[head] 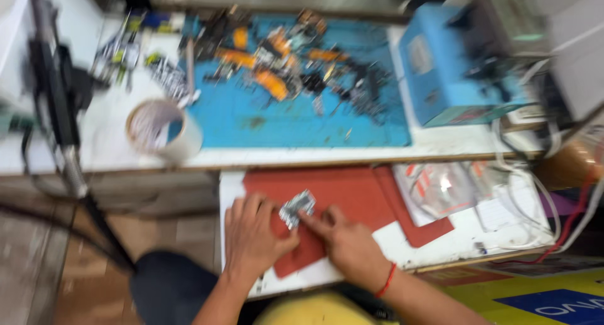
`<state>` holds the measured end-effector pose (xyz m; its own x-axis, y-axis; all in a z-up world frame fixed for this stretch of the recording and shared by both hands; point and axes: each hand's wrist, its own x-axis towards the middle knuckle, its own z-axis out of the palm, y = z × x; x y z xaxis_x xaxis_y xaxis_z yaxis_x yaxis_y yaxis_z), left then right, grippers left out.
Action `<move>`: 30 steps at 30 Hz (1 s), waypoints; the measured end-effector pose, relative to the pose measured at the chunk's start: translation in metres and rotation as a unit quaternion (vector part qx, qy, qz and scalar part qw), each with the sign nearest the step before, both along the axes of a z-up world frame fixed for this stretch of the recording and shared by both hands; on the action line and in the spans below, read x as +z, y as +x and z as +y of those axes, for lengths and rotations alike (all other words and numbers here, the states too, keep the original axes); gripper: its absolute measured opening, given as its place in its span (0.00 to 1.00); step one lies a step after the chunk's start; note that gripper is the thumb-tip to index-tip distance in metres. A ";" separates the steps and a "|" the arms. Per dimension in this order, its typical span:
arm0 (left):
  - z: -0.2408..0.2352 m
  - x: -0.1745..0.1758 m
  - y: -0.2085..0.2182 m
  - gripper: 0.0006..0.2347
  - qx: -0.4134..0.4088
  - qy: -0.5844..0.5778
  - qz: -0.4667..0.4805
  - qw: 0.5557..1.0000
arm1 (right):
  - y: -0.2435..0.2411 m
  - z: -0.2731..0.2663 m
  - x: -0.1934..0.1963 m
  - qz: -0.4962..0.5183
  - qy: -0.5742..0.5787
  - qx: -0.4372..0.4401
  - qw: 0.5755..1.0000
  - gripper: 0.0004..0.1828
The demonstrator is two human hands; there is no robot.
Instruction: The person uses a hot air gun to heat a small electronic component on a red mat, then uses a metal tool to scrape and clean the surface of the component. The person repeatedly heats and scrapes the component, occasionally flipping it over to work on different sides.
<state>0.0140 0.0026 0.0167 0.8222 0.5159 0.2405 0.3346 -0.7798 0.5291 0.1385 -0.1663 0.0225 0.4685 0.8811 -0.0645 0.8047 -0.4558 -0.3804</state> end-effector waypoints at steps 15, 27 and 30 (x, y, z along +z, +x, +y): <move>0.000 -0.007 -0.004 0.18 0.015 -0.010 -0.012 1.000 | 0.000 -0.001 0.012 0.048 -0.020 0.032 0.998 0.34; -0.004 -0.011 -0.011 0.18 0.008 -0.008 -0.034 0.999 | 0.001 0.000 0.002 0.067 -0.038 -0.019 0.997 0.35; 0.002 -0.007 -0.006 0.19 0.009 -0.003 -0.041 0.999 | 0.000 0.008 0.008 0.077 -0.040 0.001 0.996 0.35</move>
<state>0.0078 0.0042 0.0096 0.7901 0.5328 0.3032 0.3043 -0.7702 0.5605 0.1381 -0.1586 0.0303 0.4451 0.8717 -0.2051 0.7411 -0.4871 -0.4620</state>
